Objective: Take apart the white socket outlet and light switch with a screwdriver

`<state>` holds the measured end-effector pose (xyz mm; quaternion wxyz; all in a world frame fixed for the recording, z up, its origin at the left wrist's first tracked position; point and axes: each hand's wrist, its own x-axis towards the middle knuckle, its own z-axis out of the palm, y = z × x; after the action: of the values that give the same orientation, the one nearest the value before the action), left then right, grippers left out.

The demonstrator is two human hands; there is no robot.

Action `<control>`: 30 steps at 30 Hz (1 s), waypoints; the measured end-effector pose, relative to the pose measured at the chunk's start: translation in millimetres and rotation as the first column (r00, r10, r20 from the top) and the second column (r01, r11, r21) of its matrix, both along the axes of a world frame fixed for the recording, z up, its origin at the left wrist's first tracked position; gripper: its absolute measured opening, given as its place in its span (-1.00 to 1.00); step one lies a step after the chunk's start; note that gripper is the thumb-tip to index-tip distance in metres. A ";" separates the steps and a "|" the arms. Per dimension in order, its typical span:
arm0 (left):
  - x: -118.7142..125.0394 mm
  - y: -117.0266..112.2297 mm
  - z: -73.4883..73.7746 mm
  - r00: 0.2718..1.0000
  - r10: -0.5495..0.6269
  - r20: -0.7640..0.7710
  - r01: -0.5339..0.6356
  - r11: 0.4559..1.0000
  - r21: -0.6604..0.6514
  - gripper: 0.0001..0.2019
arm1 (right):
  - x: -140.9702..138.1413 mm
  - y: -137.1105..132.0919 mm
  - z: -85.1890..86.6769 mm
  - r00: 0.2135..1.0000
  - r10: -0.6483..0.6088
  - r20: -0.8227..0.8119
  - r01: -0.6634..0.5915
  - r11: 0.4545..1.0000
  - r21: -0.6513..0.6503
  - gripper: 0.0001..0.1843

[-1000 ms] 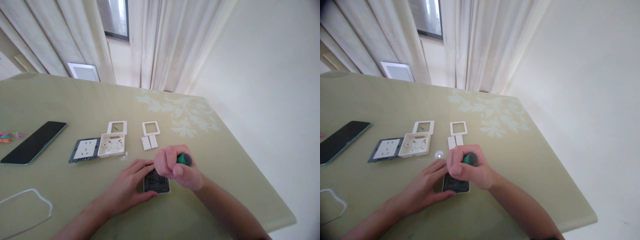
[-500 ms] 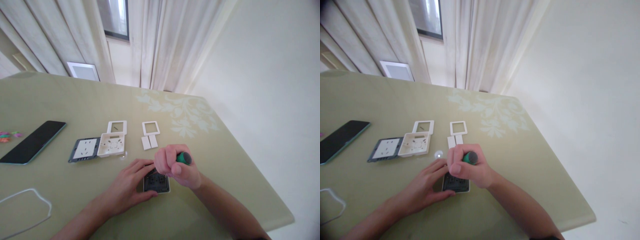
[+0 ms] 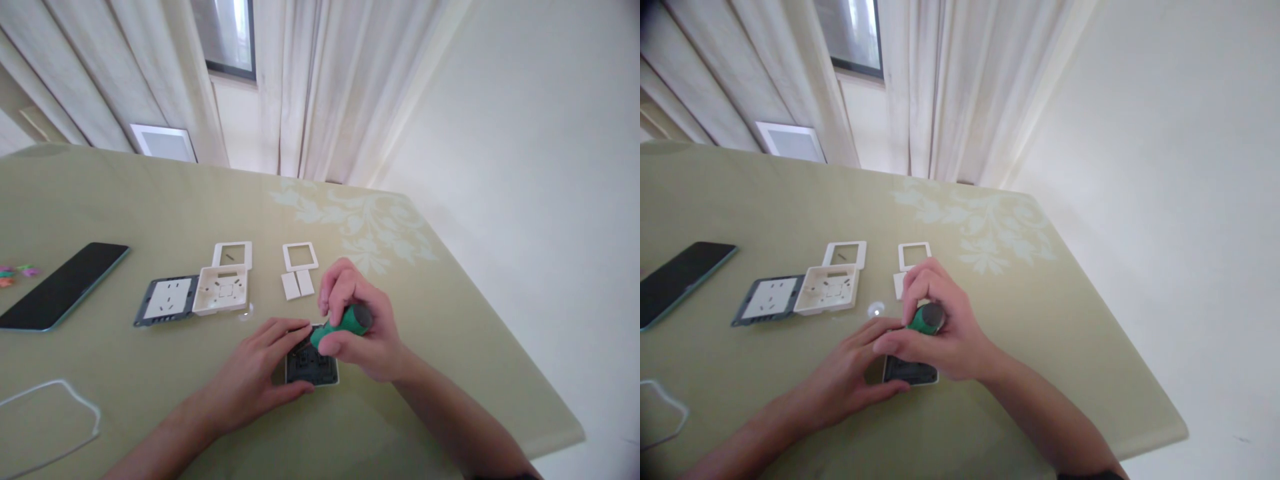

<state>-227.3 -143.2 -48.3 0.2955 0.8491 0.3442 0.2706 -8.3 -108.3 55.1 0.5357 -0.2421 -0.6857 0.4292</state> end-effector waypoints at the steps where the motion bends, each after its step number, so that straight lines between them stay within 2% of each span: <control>1: -0.3 0.0 -0.6 1.000 -0.003 -0.005 0.003 1.000 -0.002 -0.28 | 3.4 0.8 5.0 0.995 -0.064 0.072 0.058 0.994 0.088 -0.57; 4: -0.4 0.4 -1.4 1.000 -0.010 -0.014 0.010 1.000 -0.017 -0.29 | 11.9 -0.9 15.8 0.951 -0.186 0.247 0.114 0.953 0.279 -0.57; 7: 0.0 1.1 -2.1 1.000 0.002 0.012 -0.002 1.000 -0.019 -0.30 | 15.2 -8.9 19.1 0.850 -0.336 0.405 0.147 0.891 0.431 -0.51; 10: 0.4 1.1 -1.6 1.000 0.011 0.013 -0.011 1.000 0.000 -0.30 | 13.4 -17.1 17.4 0.766 -0.464 0.445 0.227 0.843 0.488 -0.66; 12: 0.7 0.6 0.0 1.000 0.013 0.005 -0.013 1.000 0.007 -0.29 | 10.5 -19.2 15.9 0.784 -0.462 0.415 0.235 0.839 0.490 -0.72; 14: 1.1 -0.3 2.2 1.000 0.016 -0.005 -0.016 1.000 0.000 -0.32 | 7.8 -18.2 16.1 0.825 -0.409 0.389 0.172 0.839 0.516 -0.75; 17: 1.7 -1.8 4.4 1.000 0.024 -0.020 -0.024 0.999 -0.026 -0.51 | 5.9 -15.2 20.2 0.871 -0.212 0.444 -0.053 0.857 0.513 -0.74; 19: 1.8 -2.1 4.6 0.999 0.030 -0.020 -0.031 0.999 -0.033 -0.58 | 6.8 -15.0 23.9 0.854 -0.126 0.505 -0.154 0.865 0.477 -0.71; 21: 1.8 -1.4 3.9 0.999 0.033 -0.015 -0.033 0.999 -0.033 -0.53 | 9.1 -16.7 26.6 0.803 -0.201 0.561 -0.124 0.864 0.487 -0.71; 24: 1.7 0.2 1.7 0.999 0.028 0.020 -0.028 1.000 -0.005 -0.38 | 13.3 -20.5 27.8 0.716 -0.406 0.568 0.039 0.836 0.547 -0.75; 27: 1.8 0.3 -1.1 0.999 0.036 0.032 -0.036 0.999 0.007 -0.35 | 15.2 -22.5 29.1 0.744 -0.356 0.565 0.031 0.863 0.504 -0.78; 30: 2.2 -0.8 -4.2 0.999 0.033 -0.009 -0.034 0.999 -0.025 -0.43 | 14.9 -22.7 33.8 0.749 -0.259 0.610 -0.116 0.855 0.506 -0.73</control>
<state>-225.1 -144.0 -52.5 0.3002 0.8405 0.3630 0.2677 6.6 -131.0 88.9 0.3204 -0.2527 -0.9079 0.0955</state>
